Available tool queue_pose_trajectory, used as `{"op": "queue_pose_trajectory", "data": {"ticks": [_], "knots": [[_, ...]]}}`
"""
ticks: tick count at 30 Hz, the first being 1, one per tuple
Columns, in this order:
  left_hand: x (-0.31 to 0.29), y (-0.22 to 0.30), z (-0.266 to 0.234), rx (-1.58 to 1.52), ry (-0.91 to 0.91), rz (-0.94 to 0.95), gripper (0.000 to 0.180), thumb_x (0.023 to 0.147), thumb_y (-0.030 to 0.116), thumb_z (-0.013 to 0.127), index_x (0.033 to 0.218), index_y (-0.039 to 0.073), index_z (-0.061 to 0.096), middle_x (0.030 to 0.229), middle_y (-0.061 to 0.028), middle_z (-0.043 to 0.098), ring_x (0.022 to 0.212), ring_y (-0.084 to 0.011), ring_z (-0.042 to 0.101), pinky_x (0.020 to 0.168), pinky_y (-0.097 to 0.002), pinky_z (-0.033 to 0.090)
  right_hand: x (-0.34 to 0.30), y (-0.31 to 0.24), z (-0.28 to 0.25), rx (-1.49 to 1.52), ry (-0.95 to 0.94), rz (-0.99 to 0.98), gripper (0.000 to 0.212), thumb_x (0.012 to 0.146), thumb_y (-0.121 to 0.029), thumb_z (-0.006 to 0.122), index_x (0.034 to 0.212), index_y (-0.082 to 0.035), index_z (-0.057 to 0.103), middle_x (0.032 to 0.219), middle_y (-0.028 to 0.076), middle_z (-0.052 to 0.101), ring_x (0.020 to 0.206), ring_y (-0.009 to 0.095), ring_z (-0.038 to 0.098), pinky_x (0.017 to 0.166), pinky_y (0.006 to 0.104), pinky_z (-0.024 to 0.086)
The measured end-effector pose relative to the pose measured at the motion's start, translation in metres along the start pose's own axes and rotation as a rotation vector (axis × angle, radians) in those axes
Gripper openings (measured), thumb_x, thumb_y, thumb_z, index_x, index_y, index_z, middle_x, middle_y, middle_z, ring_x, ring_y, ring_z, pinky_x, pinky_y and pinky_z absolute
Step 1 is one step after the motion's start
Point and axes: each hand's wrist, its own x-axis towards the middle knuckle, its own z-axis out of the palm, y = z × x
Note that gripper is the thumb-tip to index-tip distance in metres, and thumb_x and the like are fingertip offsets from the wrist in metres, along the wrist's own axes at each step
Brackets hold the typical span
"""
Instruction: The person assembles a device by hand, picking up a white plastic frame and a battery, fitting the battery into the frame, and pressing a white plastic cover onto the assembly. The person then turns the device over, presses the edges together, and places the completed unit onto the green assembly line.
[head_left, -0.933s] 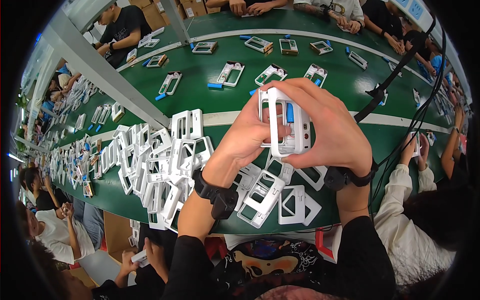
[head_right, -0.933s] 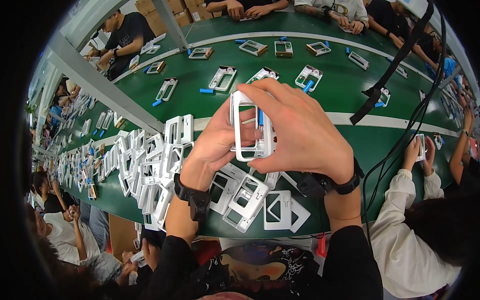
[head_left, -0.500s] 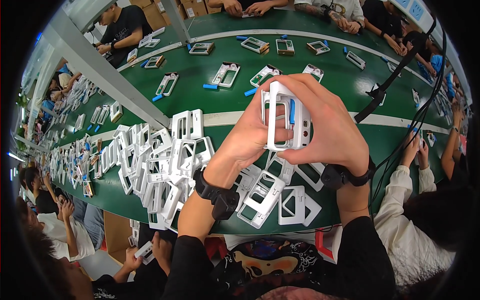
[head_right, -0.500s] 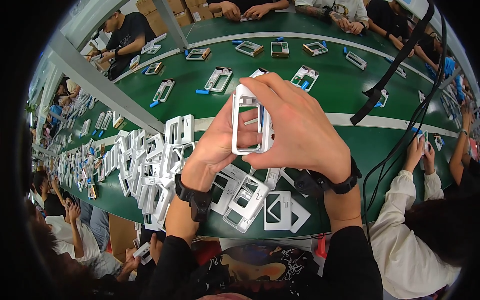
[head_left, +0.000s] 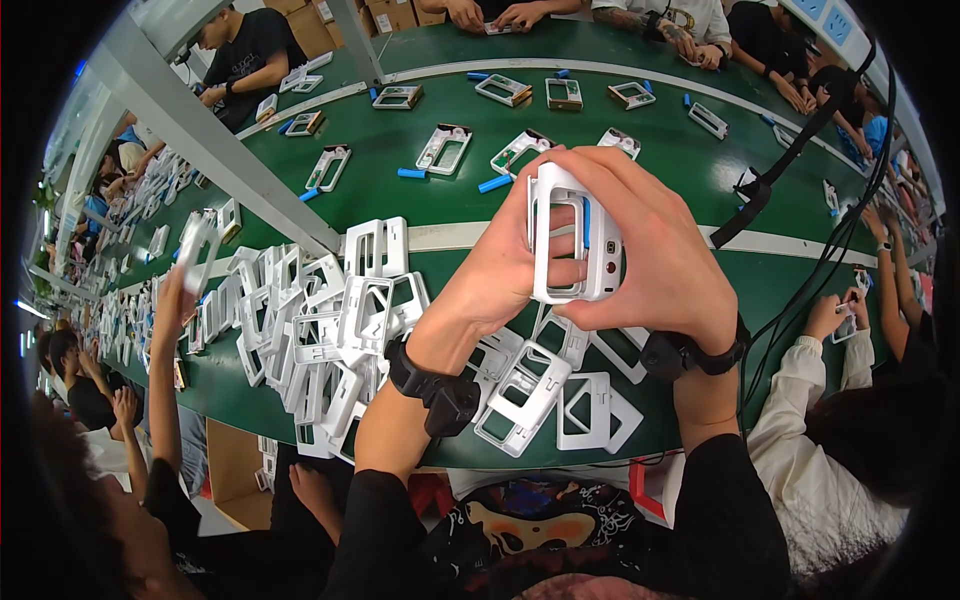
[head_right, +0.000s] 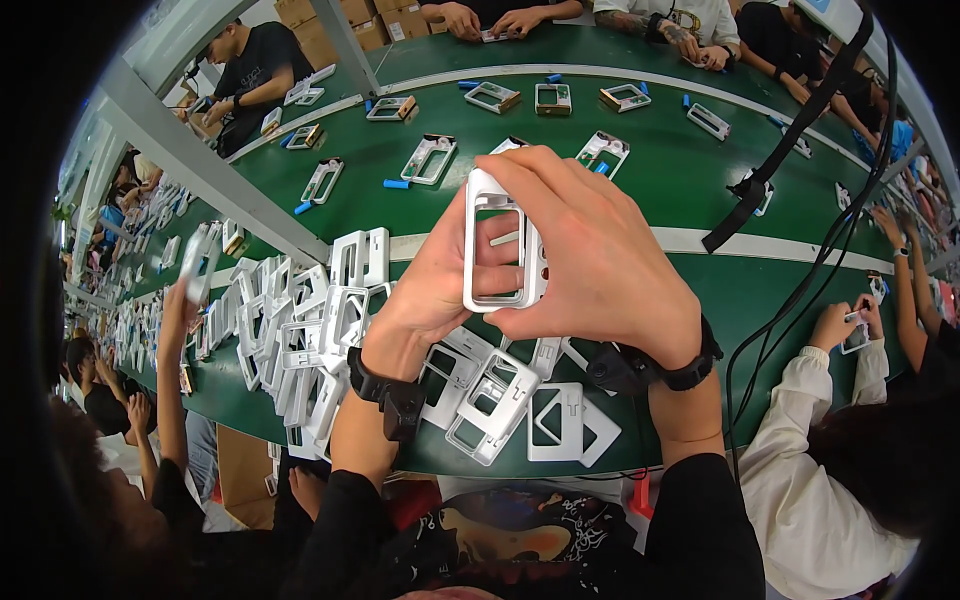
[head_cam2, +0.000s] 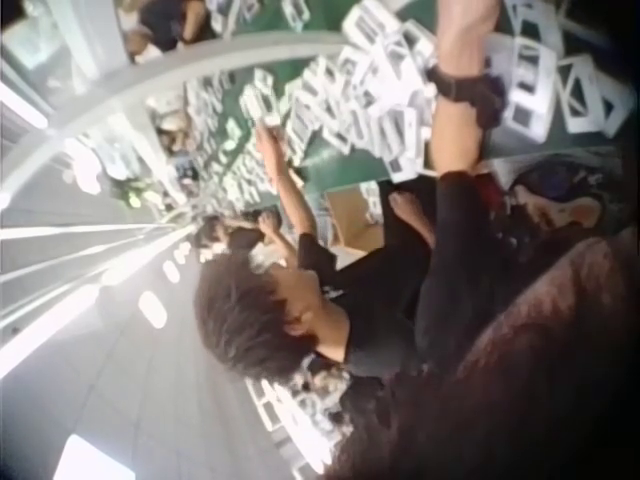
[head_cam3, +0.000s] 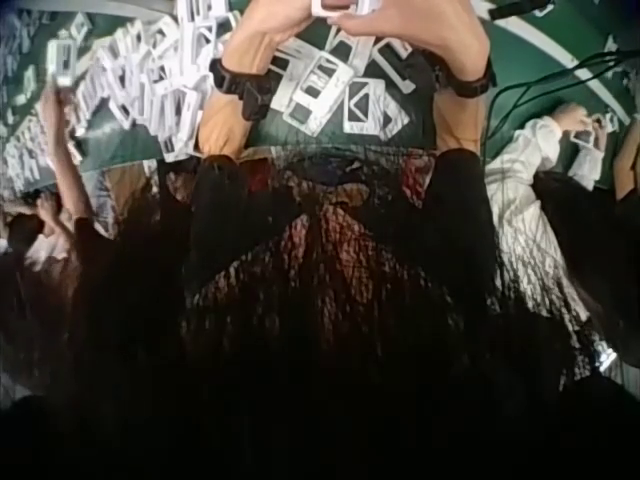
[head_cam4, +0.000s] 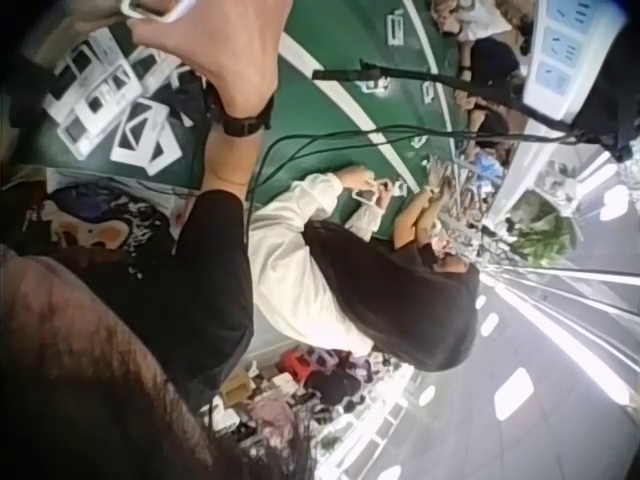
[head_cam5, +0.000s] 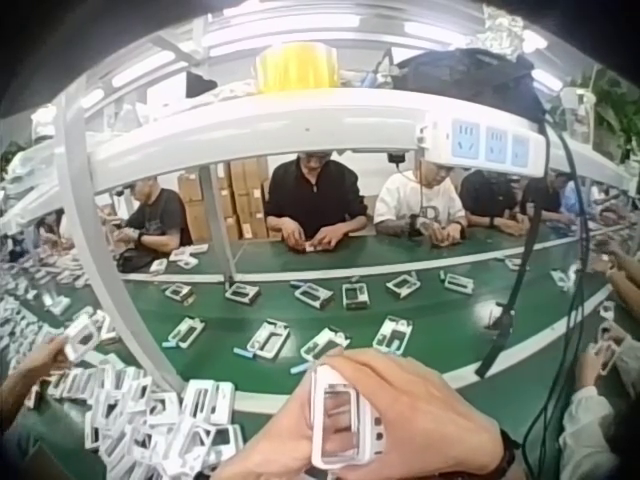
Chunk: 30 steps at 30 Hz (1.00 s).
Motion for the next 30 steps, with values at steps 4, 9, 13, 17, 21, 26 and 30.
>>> {"op": "queue_pose_trajectory", "data": {"ticks": [4, 9, 13, 17, 21, 26, 30], "knots": [[-0.001, 0.001, 0.001, 0.040, -0.010, -0.005, 0.104, 0.068, -0.011, 0.074, 0.151, 0.016, 0.017, 0.133, -0.0138, 0.046, 0.118, -0.0273, 0.056, 0.093, -0.0399, 0.054, -0.002, 0.001, 0.000, -0.016, 0.014, -0.027, 0.090, 0.046, -0.022, 0.081, 0.129, -0.005, 0.051, 0.121, 0.014, 0.056, 0.104, 0.035, 0.058, 0.088, 0.0393, 0.048], [-0.002, 0.003, 0.002, 0.018, -0.023, -0.019, 0.101, 0.070, -0.011, 0.071, 0.151, 0.015, 0.018, 0.132, -0.0143, 0.047, 0.117, -0.0275, 0.058, 0.092, -0.0399, 0.054, -0.002, 0.001, -0.001, -0.030, -0.007, -0.010, 0.091, 0.046, -0.024, 0.081, 0.130, -0.005, 0.051, 0.122, 0.014, 0.056, 0.107, 0.036, 0.057, 0.090, 0.0400, 0.047], [-0.003, 0.006, -0.002, -0.025, -0.064, -0.002, 0.091, 0.074, -0.010, 0.066, 0.150, 0.013, 0.021, 0.132, -0.0164, 0.048, 0.115, -0.0288, 0.059, 0.091, -0.0408, 0.055, -0.004, 0.001, -0.002, -0.046, 0.001, -0.007, 0.092, 0.046, -0.025, 0.081, 0.130, -0.005, 0.051, 0.123, 0.014, 0.056, 0.108, 0.035, 0.057, 0.091, 0.0403, 0.046], [-0.003, 0.005, -0.006, -0.095, -0.081, -0.013, 0.074, 0.081, -0.001, 0.060, 0.147, 0.010, 0.027, 0.130, -0.0195, 0.050, 0.114, -0.0309, 0.058, 0.089, -0.0432, 0.056, -0.004, -0.001, -0.004, -0.081, -0.001, -0.013, 0.092, 0.046, -0.026, 0.081, 0.131, -0.006, 0.051, 0.123, 0.013, 0.056, 0.107, 0.034, 0.057, 0.090, 0.0402, 0.046], [-0.001, 0.004, -0.010, -0.197, -0.090, -0.034, 0.057, 0.090, 0.012, 0.050, 0.144, 0.008, 0.032, 0.129, -0.0201, 0.052, 0.114, -0.0324, 0.058, 0.090, -0.0458, 0.055, -0.004, -0.002, -0.003, -0.107, -0.013, 0.006, 0.093, 0.046, -0.027, 0.082, 0.132, -0.007, 0.052, 0.123, 0.011, 0.056, 0.105, 0.033, 0.058, 0.088, 0.0396, 0.046], [0.000, 0.004, -0.013, -0.351, -0.099, -0.083, 0.048, 0.097, 0.027, 0.038, 0.140, 0.005, 0.037, 0.126, -0.0201, 0.054, 0.114, -0.0327, 0.058, 0.089, -0.0467, 0.054, -0.003, -0.002, 0.000, -0.134, -0.015, 0.017, 0.093, 0.046, -0.027, 0.081, 0.132, -0.007, 0.051, 0.122, 0.010, 0.056, 0.102, 0.032, 0.058, 0.086, 0.0389, 0.045], [-0.003, 0.006, -0.005, -0.263, -0.037, -0.085, 0.049, 0.101, 0.036, 0.033, 0.137, 0.003, 0.039, 0.125, -0.0202, 0.055, 0.113, -0.0330, 0.059, 0.088, -0.0461, 0.055, -0.003, -0.002, 0.002, -0.132, -0.020, 0.014, 0.093, 0.046, -0.028, 0.081, 0.132, -0.008, 0.052, 0.122, 0.010, 0.056, 0.102, 0.031, 0.058, 0.086, 0.0387, 0.045]]}}
